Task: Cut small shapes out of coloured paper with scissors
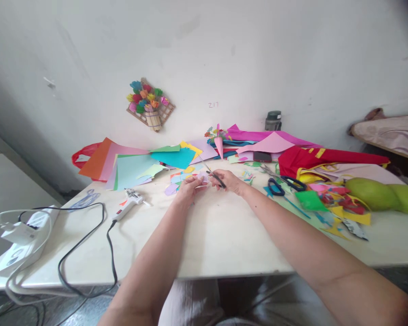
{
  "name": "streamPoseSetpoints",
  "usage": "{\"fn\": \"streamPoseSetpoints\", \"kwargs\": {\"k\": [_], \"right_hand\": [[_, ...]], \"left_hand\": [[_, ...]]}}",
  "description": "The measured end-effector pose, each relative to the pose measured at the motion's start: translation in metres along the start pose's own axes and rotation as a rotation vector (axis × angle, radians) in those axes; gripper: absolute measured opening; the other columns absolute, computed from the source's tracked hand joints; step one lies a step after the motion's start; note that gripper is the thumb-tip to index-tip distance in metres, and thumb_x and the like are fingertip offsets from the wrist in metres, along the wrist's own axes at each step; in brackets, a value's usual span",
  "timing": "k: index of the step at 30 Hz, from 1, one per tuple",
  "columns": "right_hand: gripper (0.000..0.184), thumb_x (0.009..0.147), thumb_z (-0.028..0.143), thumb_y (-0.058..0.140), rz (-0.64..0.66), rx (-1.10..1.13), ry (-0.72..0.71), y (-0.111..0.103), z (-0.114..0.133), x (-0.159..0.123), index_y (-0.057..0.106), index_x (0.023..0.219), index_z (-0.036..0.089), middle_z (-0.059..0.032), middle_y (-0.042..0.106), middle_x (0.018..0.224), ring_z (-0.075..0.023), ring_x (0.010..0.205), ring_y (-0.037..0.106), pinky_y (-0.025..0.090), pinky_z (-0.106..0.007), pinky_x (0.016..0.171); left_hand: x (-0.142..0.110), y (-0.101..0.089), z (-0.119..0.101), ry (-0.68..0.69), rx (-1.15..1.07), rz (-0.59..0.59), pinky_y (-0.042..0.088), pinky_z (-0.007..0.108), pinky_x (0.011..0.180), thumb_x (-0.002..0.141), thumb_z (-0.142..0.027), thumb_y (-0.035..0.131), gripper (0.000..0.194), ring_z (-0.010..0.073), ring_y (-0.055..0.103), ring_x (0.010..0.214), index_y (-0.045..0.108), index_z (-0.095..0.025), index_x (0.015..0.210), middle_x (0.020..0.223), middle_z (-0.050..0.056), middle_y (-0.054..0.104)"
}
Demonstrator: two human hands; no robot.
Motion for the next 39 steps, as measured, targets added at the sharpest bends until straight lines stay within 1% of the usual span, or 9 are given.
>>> {"fn": "streamPoseSetpoints", "kwargs": {"k": [4, 8, 13, 17, 21, 27, 33, 36, 39], "right_hand": [[0.032, 0.073, 0.041, 0.064, 0.035, -0.031, 0.044, 0.004, 0.003, -0.003, 0.059, 0.091, 0.015, 0.0003, 0.06, 0.063, -0.0074, 0.045, 0.053, 0.03, -0.015, 0.033], [0.031, 0.068, 0.039, 0.07, 0.054, -0.044, 0.071, 0.008, 0.006, -0.005, 0.058, 0.083, 0.015, 0.0004, 0.06, 0.061, -0.0073, 0.043, 0.053, 0.027, -0.014, 0.031], [0.029, 0.068, 0.037, 0.07, 0.071, -0.035, 0.067, 0.009, 0.004, -0.004, 0.057, 0.082, 0.015, 0.0014, 0.059, 0.057, -0.0079, 0.04, 0.053, 0.028, -0.015, 0.029], [0.03, 0.068, 0.038, 0.07, 0.091, -0.047, 0.052, 0.01, 0.002, -0.003, 0.056, 0.081, 0.015, 0.0012, 0.059, 0.057, -0.0084, 0.04, 0.054, 0.029, -0.015, 0.029], [0.031, 0.068, 0.041, 0.069, 0.121, -0.02, 0.036, 0.013, 0.001, -0.002, 0.056, 0.078, 0.015, 0.0011, 0.059, 0.056, -0.0085, 0.04, 0.054, 0.03, -0.015, 0.029], [0.032, 0.071, 0.044, 0.066, 0.142, 0.005, 0.027, 0.014, 0.001, -0.004, 0.054, 0.076, 0.015, 0.0, 0.061, 0.059, -0.0084, 0.041, 0.055, 0.032, -0.015, 0.03], [0.031, 0.073, 0.044, 0.063, 0.169, -0.003, 0.016, 0.01, 0.004, -0.006, 0.053, 0.073, 0.015, -0.0005, 0.062, 0.058, -0.0083, 0.04, 0.055, 0.033, -0.016, 0.031], [0.031, 0.075, 0.044, 0.062, 0.197, -0.009, 0.014, 0.007, 0.004, -0.006, 0.052, 0.071, 0.015, -0.0003, 0.062, 0.056, -0.0077, 0.039, 0.054, 0.033, -0.015, 0.031], [0.031, 0.074, 0.044, 0.063, 0.221, -0.027, 0.024, 0.005, 0.0, -0.004, 0.052, 0.069, 0.015, -0.0002, 0.062, 0.056, -0.0076, 0.038, 0.053, 0.032, -0.016, 0.03]], "left_hand": [[0.0, 0.0, 0.0, -0.008, -0.024, -0.001, 0.051, 0.026, 0.067, 0.054, -0.029, 0.08, 0.029, 0.0127, 0.063, 0.06, 0.06, -0.012, 0.066, 0.064, 0.003, 0.066], [0.0, -0.002, 0.0, -0.013, -0.038, -0.028, 0.052, 0.026, 0.063, 0.052, -0.029, 0.081, 0.031, 0.0129, 0.063, 0.056, 0.059, -0.013, 0.068, 0.065, 0.002, 0.066], [0.001, -0.003, 0.001, -0.008, -0.025, -0.02, 0.052, 0.027, 0.065, 0.055, -0.033, 0.079, 0.031, 0.0135, 0.063, 0.06, 0.062, -0.013, 0.071, 0.07, 0.005, 0.068], [0.003, -0.006, 0.001, 0.012, -0.014, -0.036, 0.052, 0.025, 0.065, 0.055, -0.031, 0.079, 0.029, 0.0124, 0.063, 0.059, 0.064, -0.012, 0.07, 0.066, 0.003, 0.066], [0.003, -0.008, 0.001, 0.011, -0.008, -0.067, 0.051, 0.026, 0.065, 0.055, -0.031, 0.079, 0.028, 0.0126, 0.062, 0.058, 0.063, -0.012, 0.069, 0.064, 0.003, 0.065], [0.003, -0.006, 0.001, 0.006, -0.025, -0.03, 0.052, 0.026, 0.065, 0.058, -0.031, 0.078, 0.028, 0.0112, 0.062, 0.055, 0.062, -0.013, 0.071, 0.064, 0.002, 0.064], [0.003, -0.003, 0.002, 0.001, -0.012, 0.013, 0.051, 0.028, 0.069, 0.058, -0.032, 0.078, 0.029, 0.0127, 0.063, 0.061, 0.059, -0.013, 0.07, 0.067, 0.002, 0.064], [0.001, 0.001, 0.002, -0.01, 0.013, 0.051, 0.051, 0.027, 0.067, 0.056, -0.031, 0.078, 0.03, 0.0115, 0.062, 0.058, 0.057, -0.013, 0.067, 0.063, 0.0, 0.062], [0.0, 0.003, 0.003, -0.022, 0.042, 0.065, 0.05, 0.025, 0.062, 0.055, -0.031, 0.078, 0.031, 0.0102, 0.059, 0.054, 0.055, -0.014, 0.066, 0.059, -0.002, 0.059]]}}
Point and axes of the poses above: each hand's wrist, its own x-axis towards the middle knuckle, its own y-axis out of the palm, z = x × y, the point moved 8 cm from there along x, towards the middle knuckle
